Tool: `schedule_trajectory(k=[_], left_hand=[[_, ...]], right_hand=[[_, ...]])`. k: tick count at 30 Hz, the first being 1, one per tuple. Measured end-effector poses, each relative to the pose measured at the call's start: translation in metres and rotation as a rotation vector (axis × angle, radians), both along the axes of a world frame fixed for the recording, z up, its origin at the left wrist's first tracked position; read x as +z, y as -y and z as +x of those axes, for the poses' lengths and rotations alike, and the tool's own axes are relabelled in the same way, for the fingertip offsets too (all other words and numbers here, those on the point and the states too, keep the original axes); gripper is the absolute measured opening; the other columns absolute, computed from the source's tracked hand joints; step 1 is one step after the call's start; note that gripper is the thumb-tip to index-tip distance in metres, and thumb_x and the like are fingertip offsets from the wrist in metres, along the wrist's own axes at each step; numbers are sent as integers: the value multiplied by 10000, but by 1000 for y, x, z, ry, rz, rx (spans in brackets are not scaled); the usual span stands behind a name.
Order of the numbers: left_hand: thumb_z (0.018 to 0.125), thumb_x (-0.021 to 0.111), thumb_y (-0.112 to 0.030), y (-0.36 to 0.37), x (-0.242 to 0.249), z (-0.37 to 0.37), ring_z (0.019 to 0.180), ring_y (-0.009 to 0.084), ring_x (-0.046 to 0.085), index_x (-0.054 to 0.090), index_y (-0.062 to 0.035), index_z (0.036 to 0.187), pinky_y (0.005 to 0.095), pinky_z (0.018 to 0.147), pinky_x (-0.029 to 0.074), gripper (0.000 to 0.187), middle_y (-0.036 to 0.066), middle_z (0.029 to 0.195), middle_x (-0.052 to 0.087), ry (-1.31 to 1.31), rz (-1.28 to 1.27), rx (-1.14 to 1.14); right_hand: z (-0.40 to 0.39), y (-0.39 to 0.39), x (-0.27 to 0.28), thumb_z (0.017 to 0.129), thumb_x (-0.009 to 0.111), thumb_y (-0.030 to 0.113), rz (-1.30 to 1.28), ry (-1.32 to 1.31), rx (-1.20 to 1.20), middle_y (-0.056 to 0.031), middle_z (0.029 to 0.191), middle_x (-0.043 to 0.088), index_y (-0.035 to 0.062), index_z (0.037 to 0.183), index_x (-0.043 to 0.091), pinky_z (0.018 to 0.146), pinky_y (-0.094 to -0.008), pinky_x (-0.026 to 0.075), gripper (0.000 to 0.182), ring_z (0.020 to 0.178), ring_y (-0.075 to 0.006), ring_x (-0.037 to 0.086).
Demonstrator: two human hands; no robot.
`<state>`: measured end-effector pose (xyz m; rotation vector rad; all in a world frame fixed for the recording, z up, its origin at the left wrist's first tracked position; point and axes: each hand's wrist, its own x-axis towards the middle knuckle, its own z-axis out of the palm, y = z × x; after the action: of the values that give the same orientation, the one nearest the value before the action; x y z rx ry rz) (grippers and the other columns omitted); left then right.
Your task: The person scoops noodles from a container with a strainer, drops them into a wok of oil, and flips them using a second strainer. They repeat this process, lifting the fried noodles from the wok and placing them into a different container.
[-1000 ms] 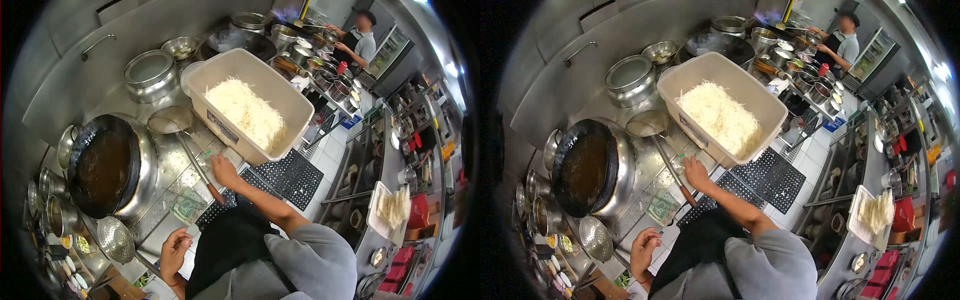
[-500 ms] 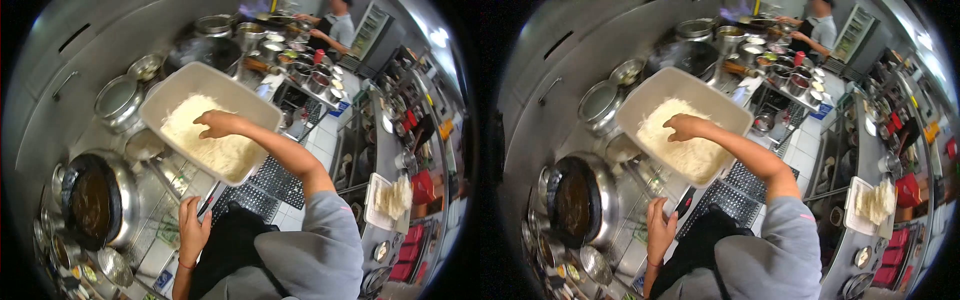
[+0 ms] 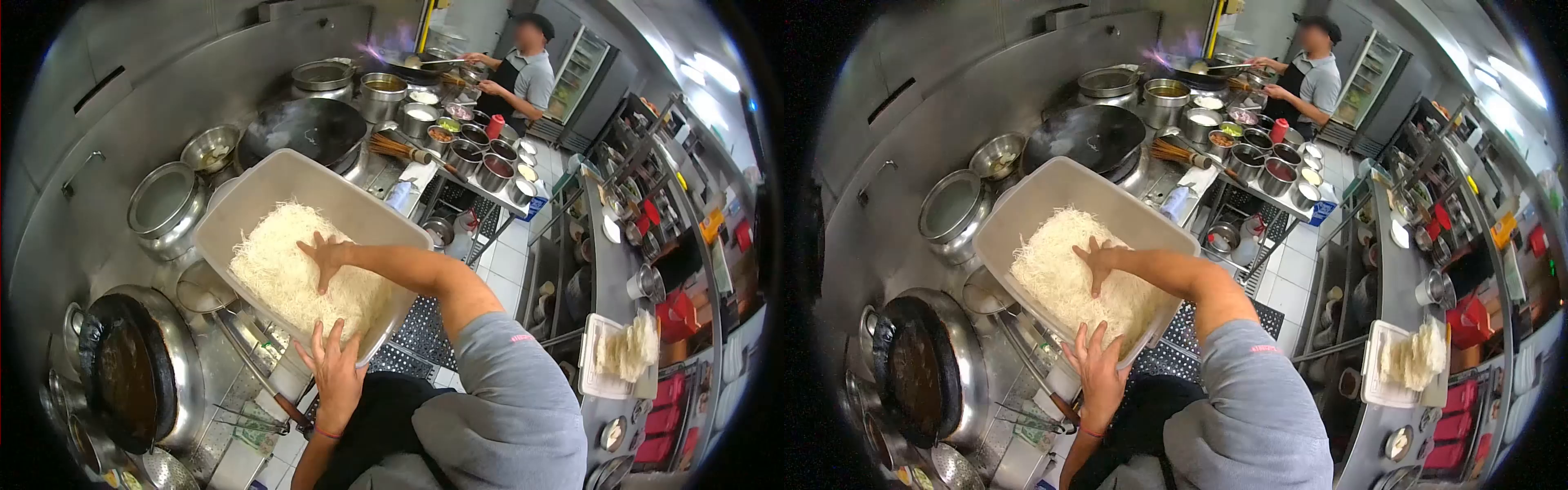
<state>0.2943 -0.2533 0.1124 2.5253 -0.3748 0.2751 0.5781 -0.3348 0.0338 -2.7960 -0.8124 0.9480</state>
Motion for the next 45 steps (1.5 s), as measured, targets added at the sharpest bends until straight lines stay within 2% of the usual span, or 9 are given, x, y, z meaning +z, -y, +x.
schedule_trajectory(k=[3, 8, 18, 25, 28, 29, 31, 36, 45], left_hand=[[661, 762, -101, -1, 1, -2, 1326, 393, 257, 629, -75, 1093, 682, 1048, 61, 453, 125, 1337, 425, -23, -1, 18], [658, 756, -79, 4, -3, -3, 1318, 394, 263, 636, -84, 1082, 684, 1049, 56, 441, 108, 1307, 446, -20, -19, 29], [641, 772, -92, 6, -6, -4, 1348, 374, 232, 619, -154, 1147, 706, 1041, 38, 532, 56, 1333, 441, -31, 6, 42], [650, 743, -59, 7, -5, -5, 1327, 375, 269, 637, -115, 1116, 673, 1053, 79, 481, 86, 1310, 462, -17, -22, 56], [649, 739, -53, 5, -1, -4, 1326, 354, 286, 627, -137, 1138, 666, 1054, 103, 508, 71, 1314, 468, -22, -71, 51], [649, 747, -71, 4, -4, -5, 1333, 341, 277, 625, -142, 1143, 671, 1056, 100, 514, 57, 1323, 462, -49, -53, 48], [648, 757, -87, 3, -8, -3, 1342, 326, 261, 628, -155, 1144, 676, 1061, 94, 517, 39, 1334, 454, -46, -24, 88], [657, 756, -105, 6, -6, -3, 1351, 308, 249, 632, -181, 1149, 679, 1070, 91, 513, 22, 1345, 447, -63, -43, 62], [671, 758, -110, 5, -6, -2, 1350, 304, 253, 634, -169, 1131, 687, 1065, 90, 479, 27, 1343, 445, -81, -59, 59]], right_hand=[[-26, -7, 5, 476, 890, 413, -36, 26, 34, -231, 1515, -43, 290, 1489, -33, 938, -705, 323, 1376, 1338, -522, 145], [-51, -9, 18, 554, 857, 261, 57, 188, 71, -194, 1269, 318, 206, 1428, 244, 823, -651, 451, 1069, 1150, -436, 412], [-29, -5, 27, 503, 871, 354, 183, 62, -47, -265, 1276, 333, 75, 1458, 53, 871, -455, 475, 1289, 1082, -434, 511], [-36, -6, 2, 530, 815, 244, 441, -110, -18, -261, 973, 620, -44, 1389, 210, 787, -394, 509, 1090, 921, -363, 615], [-28, 11, 25, 553, 778, 225, 458, -40, 87, -217, 850, 635, -69, 1364, 325, 724, -399, 506, 975, 803, -309, 626], [-10, 22, 3, 556, 787, 227, 623, 307, 252, -204, 817, 639, -58, 1344, 368, 738, -416, 499, 937, 804, -322, 632], [-20, 20, 108, 574, 782, 242, 276, 65, 80, -209, 939, 649, -20, 1315, 416, 857, -386, 486, 867, 902, -343, 628], [22, 34, 136, 598, 748, 22, 641, -54, 18, -134, 1006, 656, -36, 1173, 542, 860, -313, 479, 613, 909, -235, 625], [2, 52, 157, 625, 714, -69, 742, -210, -80, -90, 1136, 616, -19, 1248, 505, 925, -303, 441, 659, 1019, -168, 576]])
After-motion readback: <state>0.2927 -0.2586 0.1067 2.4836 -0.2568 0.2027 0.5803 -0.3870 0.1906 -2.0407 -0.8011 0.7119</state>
